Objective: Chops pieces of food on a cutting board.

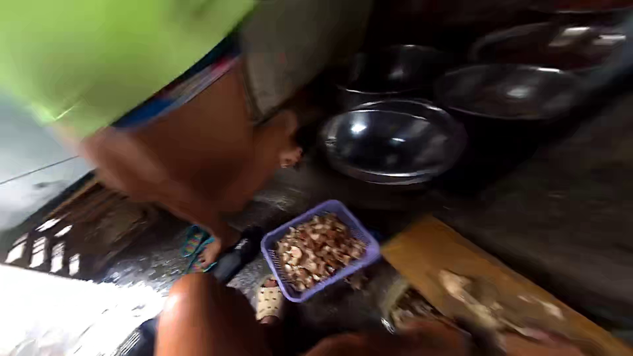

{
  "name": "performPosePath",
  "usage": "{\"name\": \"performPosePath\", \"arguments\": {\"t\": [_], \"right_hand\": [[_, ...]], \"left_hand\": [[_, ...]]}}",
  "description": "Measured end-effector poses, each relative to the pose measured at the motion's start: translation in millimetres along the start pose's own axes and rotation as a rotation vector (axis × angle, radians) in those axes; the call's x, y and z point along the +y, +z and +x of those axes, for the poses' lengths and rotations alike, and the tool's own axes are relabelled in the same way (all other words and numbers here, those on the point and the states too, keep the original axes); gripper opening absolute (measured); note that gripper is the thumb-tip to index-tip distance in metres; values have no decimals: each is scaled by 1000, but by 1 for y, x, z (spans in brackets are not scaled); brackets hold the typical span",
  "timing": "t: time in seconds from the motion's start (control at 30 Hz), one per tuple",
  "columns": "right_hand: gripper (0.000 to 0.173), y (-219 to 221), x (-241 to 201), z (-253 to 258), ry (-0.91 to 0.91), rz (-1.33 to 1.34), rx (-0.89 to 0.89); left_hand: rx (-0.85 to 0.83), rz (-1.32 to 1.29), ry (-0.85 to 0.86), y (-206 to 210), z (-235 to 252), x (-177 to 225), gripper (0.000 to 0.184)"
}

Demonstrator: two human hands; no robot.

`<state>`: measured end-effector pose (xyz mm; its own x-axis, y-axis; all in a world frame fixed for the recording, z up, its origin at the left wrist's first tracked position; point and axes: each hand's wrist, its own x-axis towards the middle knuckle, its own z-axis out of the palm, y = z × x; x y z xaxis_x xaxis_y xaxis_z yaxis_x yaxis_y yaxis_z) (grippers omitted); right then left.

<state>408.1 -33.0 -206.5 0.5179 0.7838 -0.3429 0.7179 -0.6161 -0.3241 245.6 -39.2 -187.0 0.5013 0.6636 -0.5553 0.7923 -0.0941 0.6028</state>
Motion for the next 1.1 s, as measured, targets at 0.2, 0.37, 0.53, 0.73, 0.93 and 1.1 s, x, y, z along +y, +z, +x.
{"name": "performPosePath", "arguments": {"t": [0.2,0.37,0.53,0.73,0.93,1.1], "right_hand": [[41,-57,5,-14,186,124,13],[30,-63,17,-22,231,141,-93],[20,-59,23,-25,167,203,-147],[23,-58,32,-20,170,173,-107],[23,-62,24,-22,207,100,-183],[20,-56,26,-26,182,108,-161]], "left_hand": [[-255,353,-254,-47,-91,-41,48],[-230,469,-133,-64,-78,1,53],[-209,390,10,-33,2,32,45],[-228,455,-100,-45,-33,-9,51],[-264,496,-89,-59,-57,15,48],[-236,430,-43,-27,-2,38,46]]}}
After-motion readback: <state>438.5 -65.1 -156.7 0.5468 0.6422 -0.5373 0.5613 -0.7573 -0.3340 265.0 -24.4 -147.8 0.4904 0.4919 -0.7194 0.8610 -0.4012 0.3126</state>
